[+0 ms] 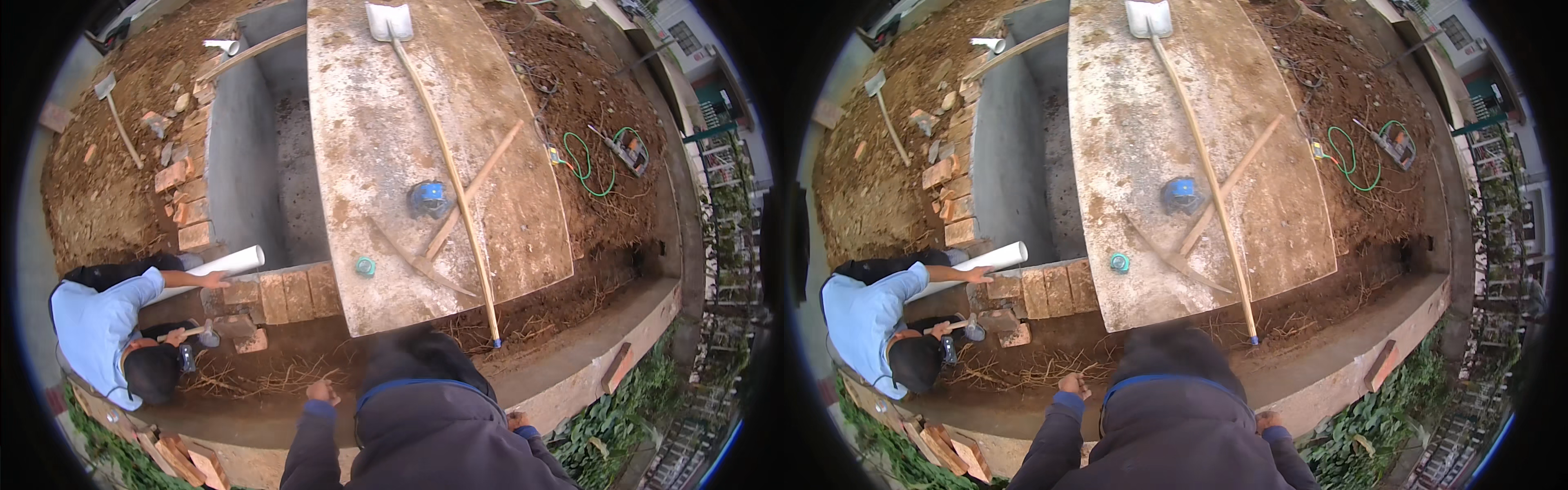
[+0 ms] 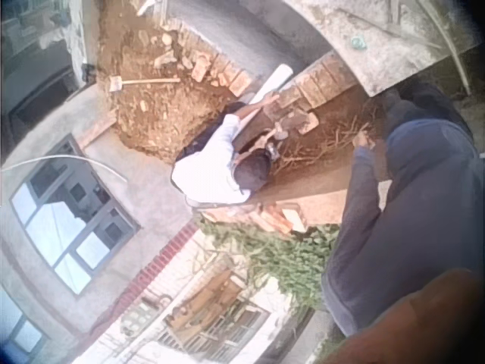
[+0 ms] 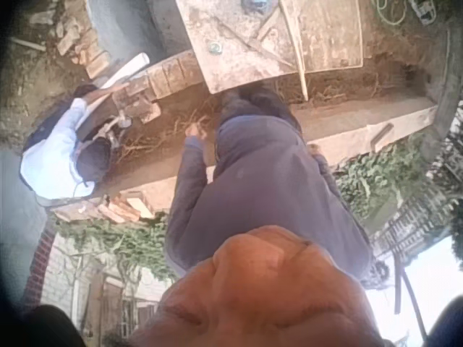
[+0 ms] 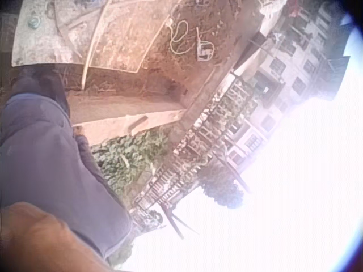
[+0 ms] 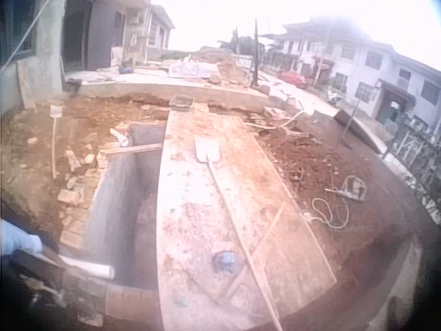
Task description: The person uses a hammer to tap a white PVC pipe into a trench alongside a brick-lined structure, then switches to a rotary hammer drill to enlarge a hole in the ground. A coworker assists by holding the pipe and moving bricks.
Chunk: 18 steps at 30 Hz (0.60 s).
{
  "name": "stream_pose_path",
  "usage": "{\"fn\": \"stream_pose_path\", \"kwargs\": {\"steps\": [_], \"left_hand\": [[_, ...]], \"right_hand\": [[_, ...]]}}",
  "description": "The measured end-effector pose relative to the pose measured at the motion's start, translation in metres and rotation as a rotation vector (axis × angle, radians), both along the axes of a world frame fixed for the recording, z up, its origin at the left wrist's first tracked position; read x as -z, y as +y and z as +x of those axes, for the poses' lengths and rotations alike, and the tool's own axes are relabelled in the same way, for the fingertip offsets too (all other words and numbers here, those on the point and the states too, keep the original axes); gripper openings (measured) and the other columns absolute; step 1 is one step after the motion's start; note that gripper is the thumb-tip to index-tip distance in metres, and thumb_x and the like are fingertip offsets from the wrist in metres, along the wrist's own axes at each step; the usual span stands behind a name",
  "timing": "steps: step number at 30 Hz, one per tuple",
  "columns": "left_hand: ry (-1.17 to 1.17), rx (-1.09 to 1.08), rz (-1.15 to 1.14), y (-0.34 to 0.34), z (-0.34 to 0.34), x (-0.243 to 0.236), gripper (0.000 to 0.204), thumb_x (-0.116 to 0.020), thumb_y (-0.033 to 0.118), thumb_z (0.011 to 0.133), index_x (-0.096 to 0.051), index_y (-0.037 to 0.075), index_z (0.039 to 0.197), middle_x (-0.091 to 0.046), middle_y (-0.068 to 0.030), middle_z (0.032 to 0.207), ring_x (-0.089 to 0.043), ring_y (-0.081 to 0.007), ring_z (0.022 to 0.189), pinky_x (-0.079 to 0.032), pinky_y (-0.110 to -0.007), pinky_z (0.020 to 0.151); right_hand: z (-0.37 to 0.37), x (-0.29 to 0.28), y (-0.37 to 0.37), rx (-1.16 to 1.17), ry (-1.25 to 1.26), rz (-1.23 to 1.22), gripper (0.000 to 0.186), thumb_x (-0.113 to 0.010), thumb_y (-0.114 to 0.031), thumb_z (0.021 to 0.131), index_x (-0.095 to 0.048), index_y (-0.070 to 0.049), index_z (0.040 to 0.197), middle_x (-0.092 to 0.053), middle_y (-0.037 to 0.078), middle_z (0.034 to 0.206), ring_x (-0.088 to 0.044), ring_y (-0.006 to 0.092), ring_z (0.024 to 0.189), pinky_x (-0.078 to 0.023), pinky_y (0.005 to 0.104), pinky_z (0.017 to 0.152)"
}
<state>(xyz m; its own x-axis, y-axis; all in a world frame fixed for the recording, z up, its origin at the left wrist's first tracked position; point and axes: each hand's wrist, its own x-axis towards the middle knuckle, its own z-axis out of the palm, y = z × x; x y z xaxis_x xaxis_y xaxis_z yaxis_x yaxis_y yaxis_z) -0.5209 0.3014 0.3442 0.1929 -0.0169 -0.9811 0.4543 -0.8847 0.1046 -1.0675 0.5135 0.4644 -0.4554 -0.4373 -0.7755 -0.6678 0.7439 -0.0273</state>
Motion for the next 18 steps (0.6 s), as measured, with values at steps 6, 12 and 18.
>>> {"fn": "stream_pose_path", "kwargs": {"steps": [6, 12, 18], "left_hand": [[-0.028, -0.023, -0.001, -0.012, 0.012, -0.005, 0.013, -0.047, 0.017, 0.089, -0.056, 0.008, 0.09, -0.044, -0.0007, 0.06, -0.04, -0.0152, 0.048, -0.033, -0.034, 0.045], [0.068, -0.097, -0.193, -0.063, -0.023, -0.01, 0.021, -0.044, 0.024, 0.091, -0.049, 0.015, 0.073, -0.042, 0.0003, 0.056, -0.04, -0.0162, 0.05, -0.031, -0.032, 0.049], [-0.164, 0.021, -0.186, -0.07, -0.071, 0.001, 0.026, -0.053, 0.024, 0.091, -0.047, 0.014, 0.068, -0.048, -0.0022, 0.057, -0.044, -0.0184, 0.048, -0.036, -0.036, 0.047]], "right_hand": [[0.004, -0.007, -0.053, 0.84, -0.15, -0.071, 0.022, -0.062, -0.014, 0.082, -0.068, 0.006, 0.088, -0.07, 0.02, 0.075, -0.067, 0.025, 0.053, -0.057, 0.0366, 0.053], [-0.019, -0.006, -0.091, 0.454, 0.039, -0.197, 0.037, -0.064, -0.037, 0.078, -0.072, -0.002, 0.085, -0.07, 0.017, 0.071, -0.071, 0.0308, 0.073, -0.056, 0.0392, 0.074], [-0.063, -0.027, -0.105, 0.256, 0.116, -0.209, 0.03, -0.06, -0.03, 0.083, -0.07, -0.002, 0.077, -0.068, 0.008, 0.061, -0.069, 0.0198, 0.056, -0.057, 0.0309, 0.061]]}}
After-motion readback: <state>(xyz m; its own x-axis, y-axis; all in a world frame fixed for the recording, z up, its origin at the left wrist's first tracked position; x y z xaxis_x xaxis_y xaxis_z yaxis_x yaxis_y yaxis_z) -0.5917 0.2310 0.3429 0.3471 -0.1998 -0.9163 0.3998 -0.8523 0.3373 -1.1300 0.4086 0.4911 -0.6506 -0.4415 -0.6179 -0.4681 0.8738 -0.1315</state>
